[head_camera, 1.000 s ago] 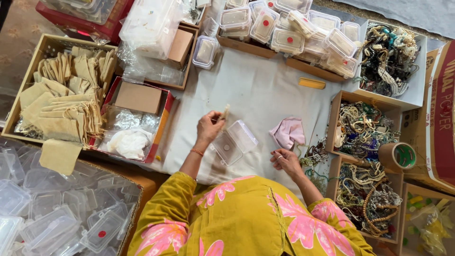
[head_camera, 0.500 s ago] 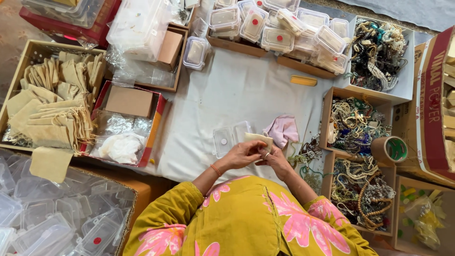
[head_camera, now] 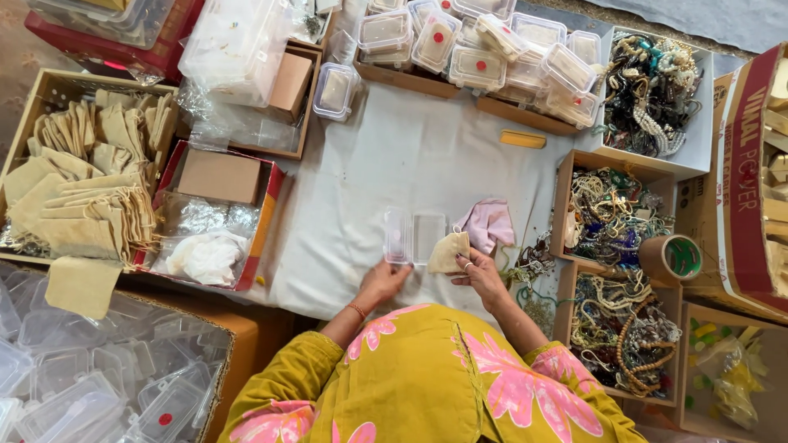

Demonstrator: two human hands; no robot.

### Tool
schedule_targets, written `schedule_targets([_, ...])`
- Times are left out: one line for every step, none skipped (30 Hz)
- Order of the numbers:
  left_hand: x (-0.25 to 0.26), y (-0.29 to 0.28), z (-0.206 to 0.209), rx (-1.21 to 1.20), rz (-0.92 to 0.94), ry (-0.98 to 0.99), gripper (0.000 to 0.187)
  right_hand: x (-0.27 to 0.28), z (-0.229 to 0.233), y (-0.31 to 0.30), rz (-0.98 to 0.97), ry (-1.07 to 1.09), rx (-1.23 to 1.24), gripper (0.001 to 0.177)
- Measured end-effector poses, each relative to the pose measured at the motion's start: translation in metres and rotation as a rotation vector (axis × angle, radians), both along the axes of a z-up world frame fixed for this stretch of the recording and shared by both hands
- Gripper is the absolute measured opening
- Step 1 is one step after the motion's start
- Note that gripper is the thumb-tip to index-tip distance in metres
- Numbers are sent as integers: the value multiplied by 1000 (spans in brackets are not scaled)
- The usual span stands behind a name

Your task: Packaging various jewelry items into small plastic containers and cloth pouches.

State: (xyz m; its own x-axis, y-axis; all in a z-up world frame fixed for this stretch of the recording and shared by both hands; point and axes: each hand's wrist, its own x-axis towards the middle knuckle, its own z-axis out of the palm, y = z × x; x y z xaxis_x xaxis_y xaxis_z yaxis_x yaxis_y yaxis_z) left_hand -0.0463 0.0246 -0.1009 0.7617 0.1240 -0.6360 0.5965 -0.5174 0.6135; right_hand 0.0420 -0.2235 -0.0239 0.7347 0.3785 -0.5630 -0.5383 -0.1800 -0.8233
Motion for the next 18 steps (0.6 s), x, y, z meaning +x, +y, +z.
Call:
schedule_targets([3, 3, 21, -2, -2, 2, 59, -2, 0, 0, -2, 2, -2, 28])
schedule_targets([8, 7, 41, -59, 125, -108, 49, -3, 1, 0, 32, -3, -6, 28])
schedule_targets([12, 10, 62, -117, 251, -219, 51, -4, 1, 0, 65, -9, -10, 28])
schedule_targets([17, 11, 52, -117, 249, -219, 51, -4, 3, 0, 63, -9, -10, 28])
schedule_targets([22, 11, 41, -98, 221, -323, 46, -5, 4, 0, 96, -32, -3, 27])
schedule_targets([27, 12, 30, -78, 192, -429, 41, -5, 6, 1, 129, -57, 4, 27])
schedule_targets([33, 14, 39, -78, 190, -431, 41, -3, 8, 3, 127, -59, 5, 27])
schedule_targets([36, 16, 48, -93, 131, -372, 39, -3, 10, 4, 162, -104, -20, 27])
schedule_targets([40, 18, 56, -108, 71, -314, 38, -3, 11, 4, 196, -149, -45, 26])
schedule_targets([45, 20, 63, -109, 69, -314, 38, -1, 14, 6, 194, -149, -45, 26])
schedule_targets([50, 23, 70, -104, 6, -299, 40, 1, 16, 8, 239, -178, -56, 27])
schedule_targets([54, 25, 76, -100, -55, -282, 42, 1, 19, 10, 285, -204, -69, 27])
schedule_targets([57, 29, 70, -101, -56, -280, 42, 1, 25, 12, 284, -201, -69, 27])
schedule_targets([62, 34, 64, -131, -85, -320, 39, 2, 31, 13, 314, -168, -7, 27])
schedule_targets([67, 38, 58, -161, -113, -360, 37, 3, 36, 15, 343, -134, 56, 27])
schedule_targets([70, 40, 73, -162, -115, -360, 37, 5, 34, 18, 342, -134, 55, 27])
schedule_targets([74, 42, 88, -115, -130, -274, 41, 7, 32, 21, 300, -100, 33, 28])
schedule_targets([76, 43, 103, -70, -144, -186, 45, 8, 29, 22, 258, -64, 10, 28])
